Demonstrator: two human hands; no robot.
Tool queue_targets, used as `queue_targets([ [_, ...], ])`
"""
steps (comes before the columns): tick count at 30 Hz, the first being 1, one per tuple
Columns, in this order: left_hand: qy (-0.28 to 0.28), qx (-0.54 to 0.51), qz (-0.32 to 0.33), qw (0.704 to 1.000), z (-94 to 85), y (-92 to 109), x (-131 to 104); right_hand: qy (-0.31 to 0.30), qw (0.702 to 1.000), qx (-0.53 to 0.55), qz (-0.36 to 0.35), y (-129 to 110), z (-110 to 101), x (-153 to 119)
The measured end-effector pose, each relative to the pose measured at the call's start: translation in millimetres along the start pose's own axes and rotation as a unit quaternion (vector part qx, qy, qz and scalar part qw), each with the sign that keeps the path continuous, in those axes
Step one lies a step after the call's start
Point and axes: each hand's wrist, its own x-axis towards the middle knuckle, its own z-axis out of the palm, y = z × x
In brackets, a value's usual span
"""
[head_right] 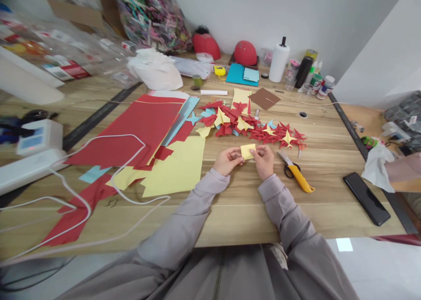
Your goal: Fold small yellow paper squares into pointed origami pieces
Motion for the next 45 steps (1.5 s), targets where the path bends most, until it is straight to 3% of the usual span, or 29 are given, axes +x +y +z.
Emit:
queue_targets([
  [5, 0.002, -0.060, -0.104, 0.993, 1.9, 4.4, -0.2, -0.006, 1.000, -0.005, 0.002, -3.0, 0.0, -0.4],
  [9, -0.006, -0.051, -0.138, 0.989, 2.9, 3.8, 0.2, -0.018, 1.000, -0.008, 0.004, -3.8, 0.8, -1.0],
  [21, -0.031, 0.035, -0.089, 0.995, 3.5, 1.1, -2.2, -0.032, 0.999, 0.022, 0.013, -5.5, 2.1, -2.7],
  [45, -0.013, 0.022, -0.119, 0.993, 8.9, 1.2, -3.3, -0.042, 0.999, 0.012, 0.009, -2.3, 0.7, -1.3],
])
